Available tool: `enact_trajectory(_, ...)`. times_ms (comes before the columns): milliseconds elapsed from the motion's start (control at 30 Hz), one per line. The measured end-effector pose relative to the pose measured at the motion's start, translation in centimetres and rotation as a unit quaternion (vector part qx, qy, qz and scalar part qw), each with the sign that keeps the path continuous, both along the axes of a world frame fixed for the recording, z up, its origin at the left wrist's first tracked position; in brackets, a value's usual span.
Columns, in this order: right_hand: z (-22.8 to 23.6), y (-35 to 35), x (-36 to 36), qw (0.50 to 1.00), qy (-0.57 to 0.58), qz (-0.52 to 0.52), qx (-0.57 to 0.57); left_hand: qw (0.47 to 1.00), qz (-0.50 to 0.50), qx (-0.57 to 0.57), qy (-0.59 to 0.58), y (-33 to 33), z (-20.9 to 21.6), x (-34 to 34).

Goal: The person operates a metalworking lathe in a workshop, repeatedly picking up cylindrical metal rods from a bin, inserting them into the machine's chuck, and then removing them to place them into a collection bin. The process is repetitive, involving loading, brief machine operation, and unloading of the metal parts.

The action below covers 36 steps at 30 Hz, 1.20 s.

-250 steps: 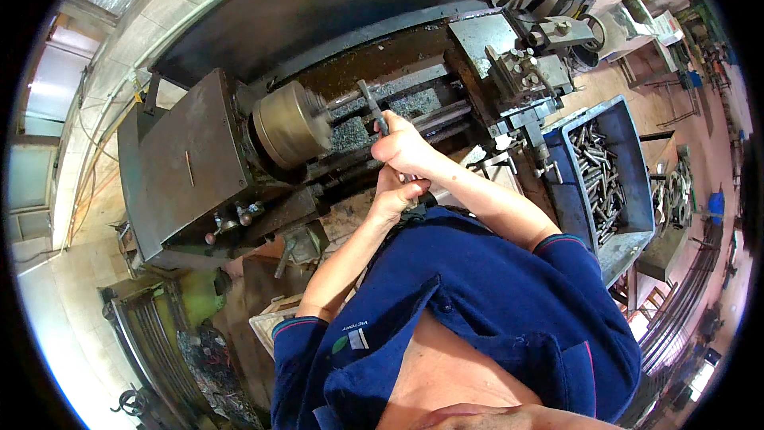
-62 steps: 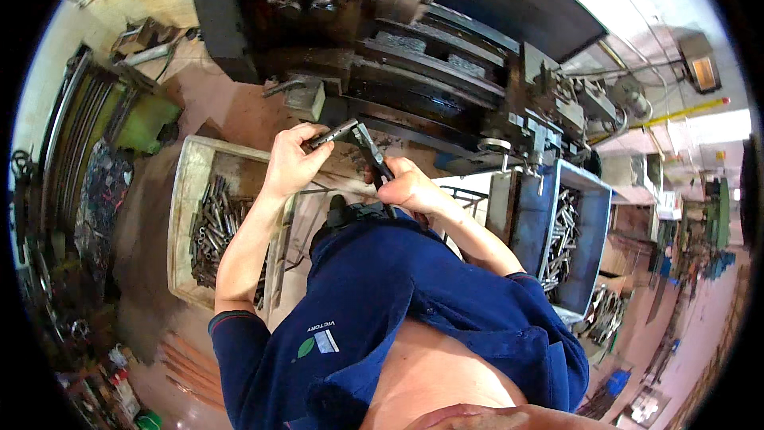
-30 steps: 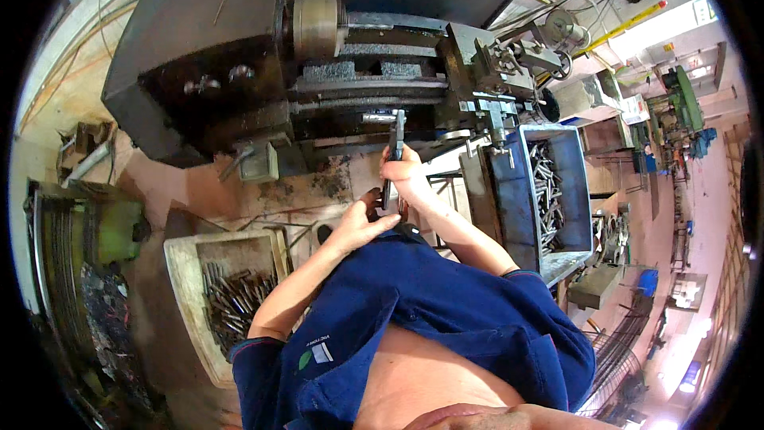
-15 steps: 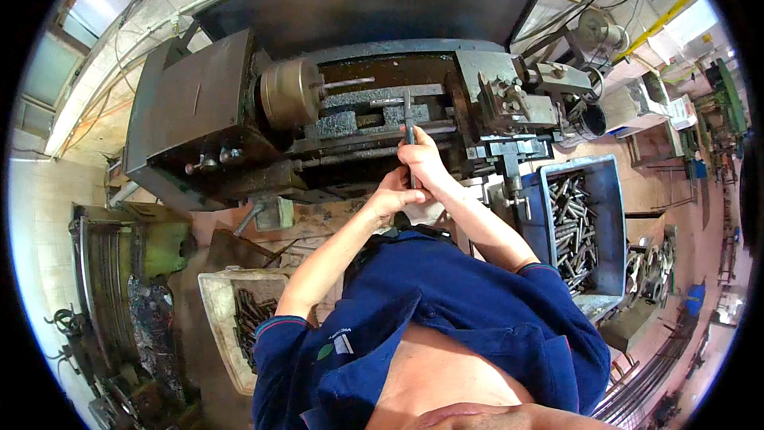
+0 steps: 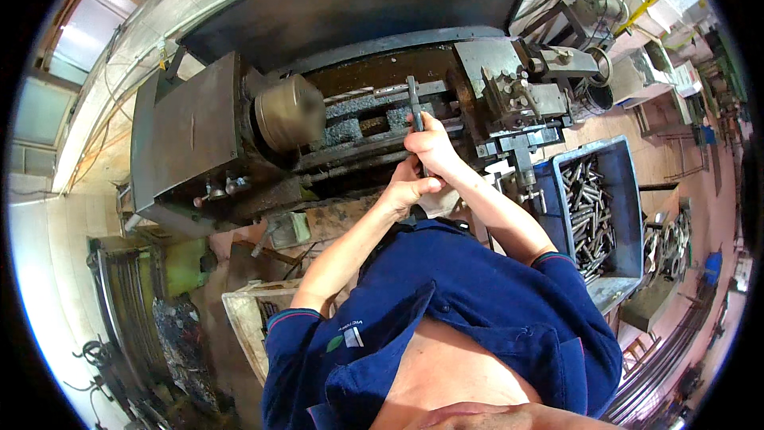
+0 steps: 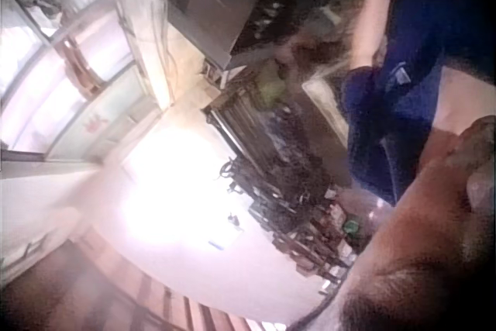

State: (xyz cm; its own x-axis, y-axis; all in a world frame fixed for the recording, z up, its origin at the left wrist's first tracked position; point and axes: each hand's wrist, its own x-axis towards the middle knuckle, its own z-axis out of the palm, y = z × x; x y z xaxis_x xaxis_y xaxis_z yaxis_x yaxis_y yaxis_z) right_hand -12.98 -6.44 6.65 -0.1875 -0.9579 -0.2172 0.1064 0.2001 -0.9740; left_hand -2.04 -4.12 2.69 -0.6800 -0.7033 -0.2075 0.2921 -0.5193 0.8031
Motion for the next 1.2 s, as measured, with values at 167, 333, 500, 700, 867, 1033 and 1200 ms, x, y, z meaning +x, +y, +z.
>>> enact_trajectory(167,-2.0,0.1,0.2,0.998,-0.055,-0.037,0.011,0.999,-0.034,-0.003,0.004,-0.4,-0.9,0.7)
enact_trajectory(333,-2.0,-0.1,0.1,0.999,-0.008,-0.040,-0.002,0.998,-0.051,-0.010,0.020,-1.0,-1.3,0.8)
enact_trajectory(500,-1.2,-1.2,1.1,0.998,0.045,-0.011,0.034,0.998,-0.031,0.017,0.061,-1.1,-0.3,1.5)
enact_trajectory(700,0.1,-2.6,4.4,0.989,0.091,0.049,0.102,0.999,0.023,-0.001,0.031,-1.2,-1.2,4.3)
enact_trajectory(867,0.7,-2.3,5.7,0.993,0.100,0.047,0.049,0.999,0.014,0.014,0.038,-1.3,-1.2,5.7)
enact_trajectory(1033,-0.3,-2.0,4.5,0.995,0.067,0.010,0.075,0.999,0.040,-0.022,0.025,-0.8,-1.9,4.3)
enact_trajectory(1200,-1.3,-2.8,5.9,0.994,0.097,0.051,0.025,1.000,0.011,-0.019,0.011,-1.5,-2.1,6.0)
